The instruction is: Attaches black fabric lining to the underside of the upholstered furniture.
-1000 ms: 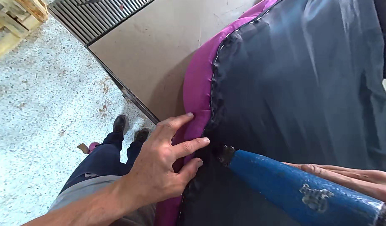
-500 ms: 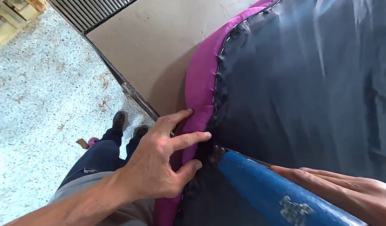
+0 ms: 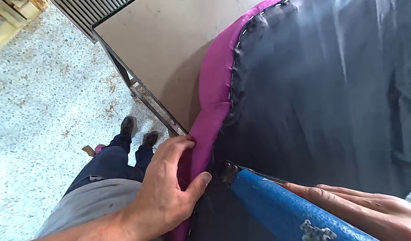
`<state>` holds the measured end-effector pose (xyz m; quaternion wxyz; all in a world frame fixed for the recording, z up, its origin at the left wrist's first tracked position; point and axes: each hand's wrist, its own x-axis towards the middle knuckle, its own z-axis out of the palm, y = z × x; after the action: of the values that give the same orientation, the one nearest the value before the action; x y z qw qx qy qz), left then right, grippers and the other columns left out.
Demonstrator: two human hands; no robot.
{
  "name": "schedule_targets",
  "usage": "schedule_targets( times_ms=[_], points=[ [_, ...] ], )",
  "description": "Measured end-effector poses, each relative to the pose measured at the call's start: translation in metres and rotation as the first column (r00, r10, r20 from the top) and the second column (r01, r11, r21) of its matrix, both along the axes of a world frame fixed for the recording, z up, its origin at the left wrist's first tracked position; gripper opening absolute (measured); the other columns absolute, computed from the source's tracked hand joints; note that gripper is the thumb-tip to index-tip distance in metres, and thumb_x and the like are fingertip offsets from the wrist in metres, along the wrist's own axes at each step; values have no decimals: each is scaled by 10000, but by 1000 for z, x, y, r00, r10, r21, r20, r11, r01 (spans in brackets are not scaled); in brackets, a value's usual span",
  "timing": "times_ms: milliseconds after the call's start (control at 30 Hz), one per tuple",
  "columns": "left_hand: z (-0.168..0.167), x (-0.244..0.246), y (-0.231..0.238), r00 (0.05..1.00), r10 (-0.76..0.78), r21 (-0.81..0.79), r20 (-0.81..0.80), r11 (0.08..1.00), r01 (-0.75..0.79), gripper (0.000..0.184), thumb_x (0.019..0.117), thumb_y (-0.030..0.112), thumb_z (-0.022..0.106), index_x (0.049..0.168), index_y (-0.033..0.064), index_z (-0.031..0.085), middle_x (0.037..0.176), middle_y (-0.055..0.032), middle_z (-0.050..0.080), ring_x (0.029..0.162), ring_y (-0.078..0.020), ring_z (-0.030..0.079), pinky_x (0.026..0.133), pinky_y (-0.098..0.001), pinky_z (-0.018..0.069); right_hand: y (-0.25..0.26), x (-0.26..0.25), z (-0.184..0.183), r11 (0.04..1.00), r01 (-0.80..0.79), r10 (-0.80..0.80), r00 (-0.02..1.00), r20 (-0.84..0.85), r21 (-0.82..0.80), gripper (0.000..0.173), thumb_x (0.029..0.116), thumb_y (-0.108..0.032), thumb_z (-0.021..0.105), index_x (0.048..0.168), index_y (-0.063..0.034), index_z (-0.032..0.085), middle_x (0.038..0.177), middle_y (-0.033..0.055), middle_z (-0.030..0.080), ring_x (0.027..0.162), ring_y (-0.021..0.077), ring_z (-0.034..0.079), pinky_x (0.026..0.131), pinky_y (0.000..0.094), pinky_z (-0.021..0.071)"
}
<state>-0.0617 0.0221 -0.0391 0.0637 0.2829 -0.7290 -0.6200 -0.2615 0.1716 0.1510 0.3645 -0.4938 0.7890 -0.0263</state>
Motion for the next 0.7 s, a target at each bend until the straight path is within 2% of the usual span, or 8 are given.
schedule_targets(
  times_ms=[200,267,333,400,467,533,600,700],
  points=[
    [0,0,1,1000,4,-39,-29,999,-5,556,933,553,642,1349,185,607,1427,25,566,1283,-88,560,978,-317,551,-7,3,-7,1000,-13,13,1000,-13,-16,320,941,-240,629,1152,-25,738,926,159,772,856,246,746,768,412,592],
    [1,0,1,1000,2,-33,-30,999,-3,530,935,521,638,1347,189,612,1433,36,565,1288,-82,556,983,-317,548,-5,4,-11,999,-33,31,999,-41,-25,301,929,-253,632,1094,-25,739,893,152,768,827,239,744,729,407,591],
    [1,6,-1,999,-21,31,-47,999,22,506,952,466,612,1381,197,591,1462,45,545,1308,-92,551,1010,-351,552,3,4,-5,999,-49,47,996,-75,-21,292,950,-257,620,1061,-7,723,833,180,743,751,282,721,651,437,564],
    [0,16,1,997,-48,92,-68,994,54,636,945,555,603,1454,184,517,1506,5,510,1339,-140,539,1016,-401,557,9,5,7,1000,-22,21,997,-79,-8,371,994,-312,591,1086,26,712,817,224,728,714,322,695,634,448,536],
    [5,19,11,999,-40,87,-28,995,42,861,854,705,653,1503,176,454,1541,-32,469,1366,-161,514,1012,-404,553,15,7,18,1000,21,-21,999,-47,8,405,999,-317,585,1120,47,712,843,248,728,727,326,692,662,445,538],
    [12,13,22,999,11,76,48,997,-15,930,811,743,673,1508,172,444,1547,-42,458,1375,-165,497,1026,-407,533,18,11,21,999,36,-36,999,-36,20,386,989,-292,593,1115,52,714,845,250,729,728,329,694,668,451,543],
    [14,8,29,993,60,80,104,994,-68,848,854,685,669,1501,182,452,1542,-34,454,1376,-163,482,1039,-399,512,18,13,17,999,30,-30,999,-38,17,369,984,-284,597,1121,36,719,843,239,735,740,326,702,672,448,545],
    [12,11,29,995,42,91,88,995,-50,697,938,564,623,1519,227,436,1572,12,430,1413,-133,452,1084,-388,489,19,13,7,1000,-3,3,1000,-27,8,328,962,-246,609,1135,8,723,886,208,756,797,303,732,716,433,573]
  ],
)
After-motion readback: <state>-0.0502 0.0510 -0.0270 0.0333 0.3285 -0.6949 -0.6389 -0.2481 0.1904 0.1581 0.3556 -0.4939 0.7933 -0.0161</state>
